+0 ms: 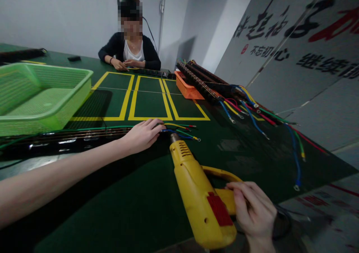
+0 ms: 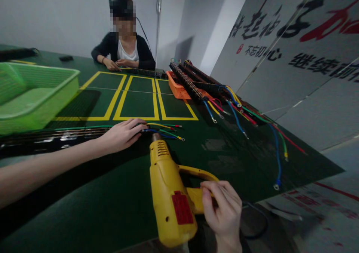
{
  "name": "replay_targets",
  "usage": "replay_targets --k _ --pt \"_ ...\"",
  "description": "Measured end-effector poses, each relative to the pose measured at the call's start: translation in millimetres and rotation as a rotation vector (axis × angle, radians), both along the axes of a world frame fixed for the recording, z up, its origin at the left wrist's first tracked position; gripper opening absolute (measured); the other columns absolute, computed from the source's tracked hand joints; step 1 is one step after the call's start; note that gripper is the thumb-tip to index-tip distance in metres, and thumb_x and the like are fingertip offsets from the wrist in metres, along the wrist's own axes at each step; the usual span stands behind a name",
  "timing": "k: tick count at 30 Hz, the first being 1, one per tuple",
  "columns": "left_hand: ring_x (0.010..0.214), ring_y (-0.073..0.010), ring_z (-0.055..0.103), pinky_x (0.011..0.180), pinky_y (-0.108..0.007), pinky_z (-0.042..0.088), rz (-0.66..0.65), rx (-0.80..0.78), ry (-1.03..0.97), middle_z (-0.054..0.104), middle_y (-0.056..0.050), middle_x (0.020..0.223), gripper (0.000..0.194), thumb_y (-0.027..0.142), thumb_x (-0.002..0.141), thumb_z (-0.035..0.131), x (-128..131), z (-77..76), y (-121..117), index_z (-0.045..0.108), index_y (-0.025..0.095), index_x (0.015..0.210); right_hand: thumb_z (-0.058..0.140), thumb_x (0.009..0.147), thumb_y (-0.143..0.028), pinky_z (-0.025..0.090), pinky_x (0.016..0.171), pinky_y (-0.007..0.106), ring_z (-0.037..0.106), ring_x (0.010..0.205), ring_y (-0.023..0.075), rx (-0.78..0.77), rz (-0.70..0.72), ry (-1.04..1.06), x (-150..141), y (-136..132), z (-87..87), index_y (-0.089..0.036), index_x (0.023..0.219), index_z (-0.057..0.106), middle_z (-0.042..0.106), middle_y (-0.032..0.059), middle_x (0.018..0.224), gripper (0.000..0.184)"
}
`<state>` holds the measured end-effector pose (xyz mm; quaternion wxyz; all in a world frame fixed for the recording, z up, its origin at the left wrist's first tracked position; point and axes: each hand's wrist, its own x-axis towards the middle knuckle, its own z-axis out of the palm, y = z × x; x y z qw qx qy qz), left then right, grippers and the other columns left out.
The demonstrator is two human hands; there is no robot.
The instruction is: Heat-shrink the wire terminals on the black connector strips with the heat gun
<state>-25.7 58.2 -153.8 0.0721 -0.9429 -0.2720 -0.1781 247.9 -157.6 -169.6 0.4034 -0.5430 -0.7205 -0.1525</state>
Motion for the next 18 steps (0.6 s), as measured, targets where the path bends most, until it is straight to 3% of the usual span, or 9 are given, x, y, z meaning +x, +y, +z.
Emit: replay_targets --k 4,8,18 --pt "0.11 -0.0242 0.05 0.092 -0.042 0.048 0.026 0.011 -0.013 0.047 -0.012 0.127 0.038 0.011 0.087 0.037 -1.8 -7.2 -1.4 0.047 0.017 0.123 0.046 0.083 -0.01 0.044 0.066 0.031 0.06 0.066 0.0145 0.039 -0.027 -0.027 -2.4 -0.3 -4.3 -0.02 0.09 0.06 0.065 0.0008 0.076 0.019" --pt "0.106 -0.0233 0.053 0.091 -0.042 0.049 0.044 0.008 -0.02 0.047 -0.011 0.127 0.039 0.01 0.086 0.038 -0.7 -7.6 -2.9 0.047 0.019 0.122 0.044 0.085 -0.012 0.043 0.074 0.031 0.062 0.078 0.0151 -0.059 -0.004 -0.108 -16.2 0.6 -0.8 -0.019 0.095 0.06 0.067 0.002 0.086 0.02" --pt "0.104 -0.0225 0.055 0.088 -0.04 0.05 0.087 -0.008 -0.044 0.047 -0.009 0.127 0.038 0.01 0.086 0.038 0.4 -10.3 -0.6 0.047 0.021 0.121 0.039 0.09 -0.016 0.037 0.072 0.031 0.056 0.072 0.0142 -0.124 -0.074 -0.065 -47.5 3.5 -5.3 -0.019 0.085 0.057 0.064 0.0017 0.077 0.019"
